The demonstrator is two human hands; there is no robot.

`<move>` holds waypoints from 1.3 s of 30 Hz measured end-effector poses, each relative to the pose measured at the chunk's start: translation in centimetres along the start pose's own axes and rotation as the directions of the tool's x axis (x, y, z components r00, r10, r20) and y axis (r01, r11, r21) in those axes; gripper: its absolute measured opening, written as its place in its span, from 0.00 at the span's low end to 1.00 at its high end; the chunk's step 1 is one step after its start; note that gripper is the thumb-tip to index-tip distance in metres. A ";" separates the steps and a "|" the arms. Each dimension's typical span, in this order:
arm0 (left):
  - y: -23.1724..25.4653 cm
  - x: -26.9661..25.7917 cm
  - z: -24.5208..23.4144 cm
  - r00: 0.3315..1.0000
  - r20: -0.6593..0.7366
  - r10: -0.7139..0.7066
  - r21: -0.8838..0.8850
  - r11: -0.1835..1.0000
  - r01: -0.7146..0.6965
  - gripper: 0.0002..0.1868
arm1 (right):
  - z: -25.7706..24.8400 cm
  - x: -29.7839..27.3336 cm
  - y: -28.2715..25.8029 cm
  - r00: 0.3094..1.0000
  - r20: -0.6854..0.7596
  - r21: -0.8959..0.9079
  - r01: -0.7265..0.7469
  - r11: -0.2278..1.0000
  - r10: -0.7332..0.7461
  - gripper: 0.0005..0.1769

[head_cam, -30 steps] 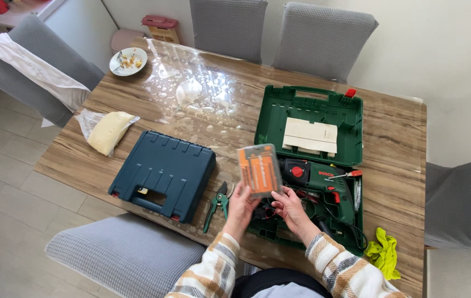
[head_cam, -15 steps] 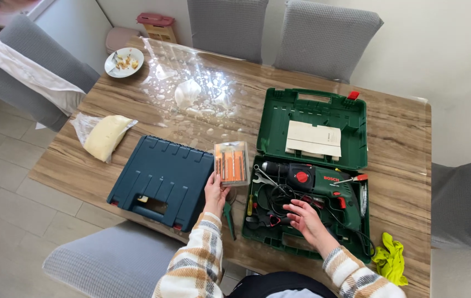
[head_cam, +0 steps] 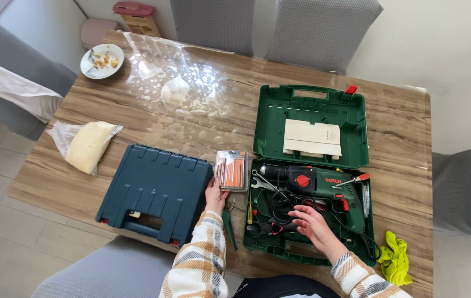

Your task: The person wipes a blue toolbox and a green Bosch toolbox with a yellow cloth, then opens the green toolbox and removes several tools including pliers, a drill, and a screwdriver, placing them on the table. The person continues to remove and arrange tools on the table.

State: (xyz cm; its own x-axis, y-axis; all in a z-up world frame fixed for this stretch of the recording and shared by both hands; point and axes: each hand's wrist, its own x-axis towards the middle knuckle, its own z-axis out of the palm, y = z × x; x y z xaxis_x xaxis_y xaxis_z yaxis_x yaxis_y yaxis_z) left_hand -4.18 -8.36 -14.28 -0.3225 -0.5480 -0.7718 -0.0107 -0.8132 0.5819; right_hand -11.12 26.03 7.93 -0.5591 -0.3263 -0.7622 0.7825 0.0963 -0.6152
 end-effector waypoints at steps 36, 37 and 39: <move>-5.0 -16.4 1.7 0.627 0.530 0.571 0.764 -0.001 -0.645 0.06 | -0.8 -1.2 2.3 0.993 0.091 -0.076 0.076 0.994 -0.069 0.20; -5.0 -17.4 1.3 0.626 0.528 0.574 0.765 -0.002 -0.644 0.06 | -0.7 -1.3 2.3 0.993 0.094 -0.077 0.077 0.994 -0.070 0.20; -5.2 -19.4 0.6 0.650 0.563 0.510 0.810 -0.184 -0.557 0.16 | -0.8 -1.6 2.4 0.992 0.103 -0.081 0.086 0.993 -0.077 0.19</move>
State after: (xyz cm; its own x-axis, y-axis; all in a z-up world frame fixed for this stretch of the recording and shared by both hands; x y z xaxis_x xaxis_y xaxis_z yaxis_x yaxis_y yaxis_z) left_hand 1.58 6.62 -2.21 -0.7482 -0.6608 -0.0599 -0.5846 0.6138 0.5305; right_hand -8.53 27.51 7.49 -0.5867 -0.4279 -0.6875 0.7069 0.1435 -0.6926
